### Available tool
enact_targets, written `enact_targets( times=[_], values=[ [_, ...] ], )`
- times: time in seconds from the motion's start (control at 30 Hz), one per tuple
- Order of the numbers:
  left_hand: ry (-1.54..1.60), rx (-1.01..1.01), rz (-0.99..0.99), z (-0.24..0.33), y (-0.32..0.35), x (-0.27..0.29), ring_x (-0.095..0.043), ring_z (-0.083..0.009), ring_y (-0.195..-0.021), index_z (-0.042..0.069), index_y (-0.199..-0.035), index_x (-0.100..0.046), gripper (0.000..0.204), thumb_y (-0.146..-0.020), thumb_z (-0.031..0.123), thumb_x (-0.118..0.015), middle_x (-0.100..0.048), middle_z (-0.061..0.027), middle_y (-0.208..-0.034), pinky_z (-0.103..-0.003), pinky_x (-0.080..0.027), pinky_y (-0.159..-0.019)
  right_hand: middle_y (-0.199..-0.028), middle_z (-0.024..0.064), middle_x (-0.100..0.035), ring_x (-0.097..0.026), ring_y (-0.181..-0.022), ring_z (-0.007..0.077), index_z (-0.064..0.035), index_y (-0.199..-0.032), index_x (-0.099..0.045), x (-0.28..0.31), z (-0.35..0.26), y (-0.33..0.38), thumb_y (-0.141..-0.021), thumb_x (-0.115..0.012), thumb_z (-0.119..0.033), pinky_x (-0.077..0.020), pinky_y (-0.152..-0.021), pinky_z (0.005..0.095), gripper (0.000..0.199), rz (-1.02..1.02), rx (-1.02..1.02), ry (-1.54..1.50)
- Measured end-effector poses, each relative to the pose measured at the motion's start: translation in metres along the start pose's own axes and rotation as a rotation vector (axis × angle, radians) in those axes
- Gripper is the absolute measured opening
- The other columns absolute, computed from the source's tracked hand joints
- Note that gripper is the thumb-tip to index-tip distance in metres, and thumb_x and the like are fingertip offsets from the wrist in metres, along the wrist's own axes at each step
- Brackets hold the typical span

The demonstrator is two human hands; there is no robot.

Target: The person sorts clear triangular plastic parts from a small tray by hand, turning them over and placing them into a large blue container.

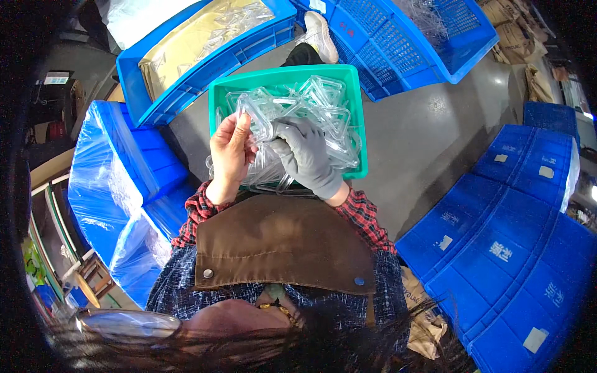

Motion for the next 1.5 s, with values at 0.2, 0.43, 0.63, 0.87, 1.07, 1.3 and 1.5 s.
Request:
enact_targets(
  times=[0.2, 0.43, 0.63, 0.87, 1.07, 1.3, 1.5],
  values=[
    [-0.007, 0.067, -0.048, 0.002, 0.000, -0.001, -0.047, -0.0059, -0.041, 0.002, -0.101, -0.056, 0.028, -0.083, 0.023, -0.060, -0.051, 0.0001, -0.056, -0.018, -0.035, -0.033, -0.093, 0.0068, -0.054, -0.052, -0.079, 0.0271, -0.0106, -0.095, -0.057, 0.001, -0.001, 0.006, -0.077, -0.060, -0.021, -0.0410, -0.070, 0.0362, 0.021, 0.111, 0.058, 0.205],
    [-0.063, 0.098, -0.102, 0.011, 0.006, 0.008, -0.045, -0.0056, -0.039, 0.000, -0.101, -0.057, 0.028, -0.083, 0.021, -0.060, -0.051, 0.0005, -0.056, -0.018, -0.035, -0.032, -0.081, 0.0126, -0.056, -0.053, -0.078, 0.0251, 0.0004, -0.094, -0.055, 0.031, 0.023, -0.003, -0.086, -0.046, -0.012, -0.0415, -0.071, 0.0344, 0.017, 0.476, -0.385, 0.098],
    [-0.085, -0.069, -0.038, 0.001, 0.008, 0.030, -0.046, -0.0053, -0.043, -0.001, -0.105, -0.055, 0.026, -0.085, 0.016, -0.057, -0.053, 0.0001, -0.060, -0.019, -0.038, -0.037, -0.090, 0.0123, -0.058, -0.056, -0.082, 0.0180, -0.0004, -0.097, -0.054, 0.043, 0.029, -0.030, -0.088, -0.045, -0.013, -0.0440, -0.070, 0.0290, 0.018, 0.193, -0.312, 0.016],
    [-0.175, -0.335, 0.276, 0.032, 0.024, 0.105, -0.057, -0.0118, -0.065, 0.000, -0.102, -0.056, 0.028, -0.088, 0.025, -0.051, -0.060, -0.0055, -0.073, -0.026, -0.048, -0.060, -0.081, 0.0128, -0.062, -0.060, -0.076, 0.0250, -0.0017, -0.099, -0.057, -0.060, 0.047, -0.072, -0.078, -0.059, -0.029, -0.0457, -0.067, 0.0319, 0.035, -0.597, -0.472, -0.065],
    [-0.768, -0.600, 1.209, 0.045, 0.124, 0.341, -0.058, -0.0151, -0.074, -0.003, -0.098, -0.060, 0.031, -0.087, 0.025, -0.051, -0.063, -0.0099, -0.085, -0.026, -0.048, -0.068, -0.083, 0.0168, -0.062, -0.060, -0.077, 0.0291, -0.0010, -0.089, -0.061, -0.137, 0.067, -0.067, -0.070, -0.063, -0.042, -0.0461, -0.068, 0.0370, 0.045, -0.753, -0.278, -0.029],
    [-1.838, 0.431, 1.165, -0.019, 0.226, 0.443, -0.056, -0.0328, -0.089, 0.005, -0.109, -0.054, 0.043, -0.079, 0.035, -0.056, -0.060, -0.0171, -0.098, -0.041, -0.045, -0.076, -0.059, 0.0116, -0.060, -0.059, -0.057, 0.0224, -0.0013, -0.064, -0.062, -0.147, 0.058, -0.070, -0.070, -0.064, -0.040, -0.0447, -0.056, 0.0340, 0.039, -0.731, -0.425, -0.050],
    [-1.330, -0.531, 0.805, 0.049, 0.073, 0.256, -0.057, -0.0285, -0.092, -0.002, -0.099, -0.058, 0.025, -0.081, 0.015, -0.059, -0.059, -0.0183, -0.098, -0.034, -0.042, -0.083, -0.056, 0.0043, -0.057, -0.054, -0.052, 0.0091, -0.0028, -0.064, -0.060, -0.086, 0.050, -0.076, -0.073, -0.065, -0.025, -0.0415, -0.049, 0.0242, 0.024, -0.653, -0.707, -0.321]
  ],
)
Point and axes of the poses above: each hand's wrist, its own y-axis away from the middle knuckle, its own x-axis out of the back of the hand, z = x × y, the point moved 2 cm from there along -y, towards the middle knuckle
